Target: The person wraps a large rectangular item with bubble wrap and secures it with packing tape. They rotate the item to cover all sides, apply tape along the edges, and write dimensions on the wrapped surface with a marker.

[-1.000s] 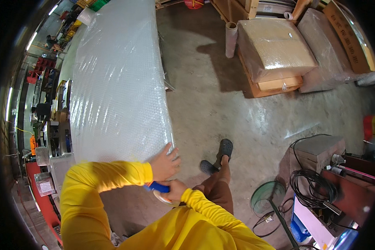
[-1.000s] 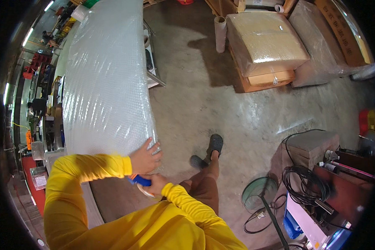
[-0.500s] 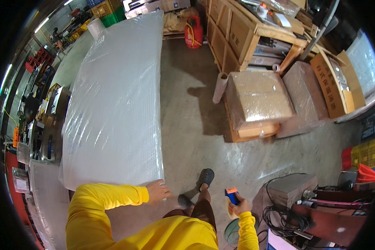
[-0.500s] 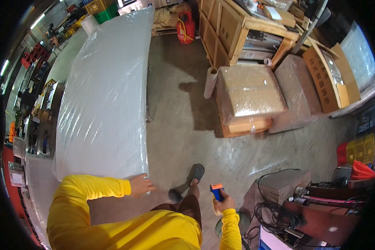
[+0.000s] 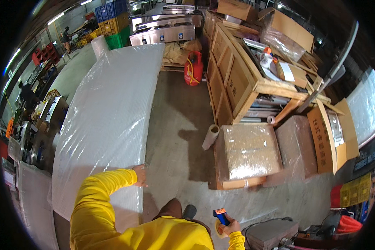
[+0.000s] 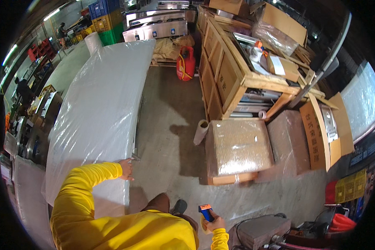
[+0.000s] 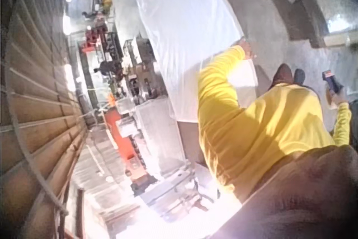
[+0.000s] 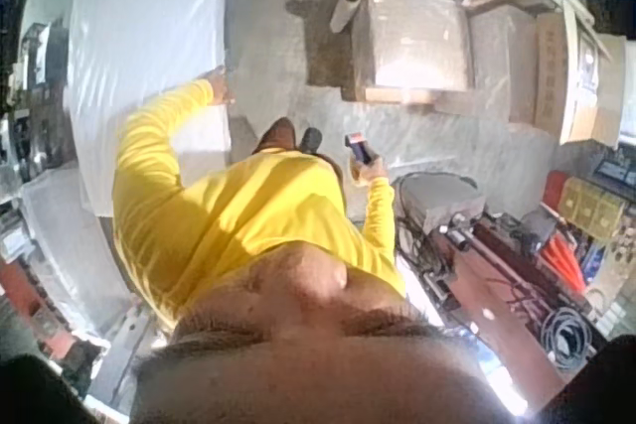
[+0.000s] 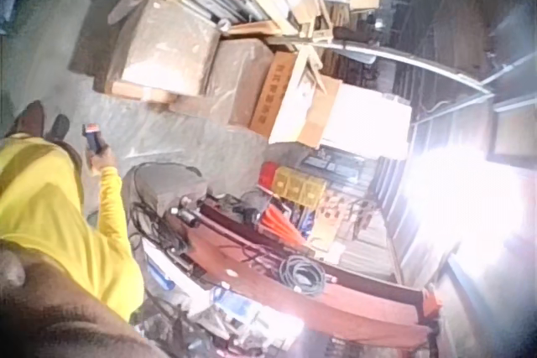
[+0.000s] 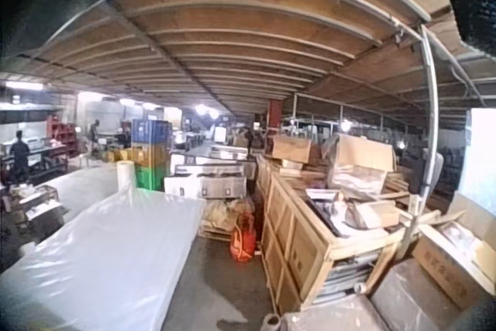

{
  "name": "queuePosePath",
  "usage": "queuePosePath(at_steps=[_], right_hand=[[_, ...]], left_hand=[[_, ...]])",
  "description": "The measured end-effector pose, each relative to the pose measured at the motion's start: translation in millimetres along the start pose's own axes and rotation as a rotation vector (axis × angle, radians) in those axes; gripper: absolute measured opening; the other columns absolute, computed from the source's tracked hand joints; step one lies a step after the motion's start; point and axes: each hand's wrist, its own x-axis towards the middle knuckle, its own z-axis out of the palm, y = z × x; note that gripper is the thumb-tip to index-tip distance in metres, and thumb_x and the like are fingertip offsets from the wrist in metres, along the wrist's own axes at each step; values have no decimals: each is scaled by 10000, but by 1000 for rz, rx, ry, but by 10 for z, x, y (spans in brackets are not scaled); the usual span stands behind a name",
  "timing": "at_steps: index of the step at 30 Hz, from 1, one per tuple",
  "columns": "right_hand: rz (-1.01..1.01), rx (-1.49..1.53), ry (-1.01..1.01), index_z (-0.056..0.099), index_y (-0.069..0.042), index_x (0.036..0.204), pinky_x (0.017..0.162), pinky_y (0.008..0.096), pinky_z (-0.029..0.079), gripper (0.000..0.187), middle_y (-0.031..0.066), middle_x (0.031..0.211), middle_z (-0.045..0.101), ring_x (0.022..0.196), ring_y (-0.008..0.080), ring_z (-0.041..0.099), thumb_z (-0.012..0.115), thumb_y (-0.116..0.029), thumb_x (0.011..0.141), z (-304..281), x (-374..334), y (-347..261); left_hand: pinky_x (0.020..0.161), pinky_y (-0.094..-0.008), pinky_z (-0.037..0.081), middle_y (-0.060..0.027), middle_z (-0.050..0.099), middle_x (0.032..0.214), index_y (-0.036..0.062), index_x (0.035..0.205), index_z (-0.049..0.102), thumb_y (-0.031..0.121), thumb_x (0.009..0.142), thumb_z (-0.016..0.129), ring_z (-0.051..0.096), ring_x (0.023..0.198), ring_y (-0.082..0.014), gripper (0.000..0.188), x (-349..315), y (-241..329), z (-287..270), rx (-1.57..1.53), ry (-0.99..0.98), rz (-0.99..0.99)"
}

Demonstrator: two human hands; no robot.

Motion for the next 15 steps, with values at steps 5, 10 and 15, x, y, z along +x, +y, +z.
queuePosePath(at_steps=[5, 10, 15], right_hand=[[-125, -158, -25, 625, -173, 1382, 943, 386, 552, 797, 220, 1131, 721, 1029, 338, 717, 814, -451, 659, -483, 1105, -855], [-169, -339, -14, 602, -270, 1400, 870, 436, 576, 799, 205, 1022, 739, 938, 385, 717, 779, -553, 674, -756, 2435, -1726], [0, -325, -56, 616, -253, 1379, 856, 445, 580, 803, 200, 1024, 741, 936, 369, 724, 801, -556, 659, -873, 3574, -2695]], left_hand=[[1212, -552, 156, -42, 645, 1359, 157, 1278, 694, 577, 1029, 294, 503, 1353, -238, 631, 383, -1156, -459, 40, -152, -127], [1180, -501, 212, -41, 610, 1418, 157, 1320, 669, 595, 1014, 316, 447, 1413, -233, 641, 761, -2671, -850, 66, -206, -120], [1116, -471, 287, -42, 697, 1241, 135, 1126, 758, 590, 999, 354, 524, 1302, -244, 621, 998, -4326, -1166, 43, -35, -41]])
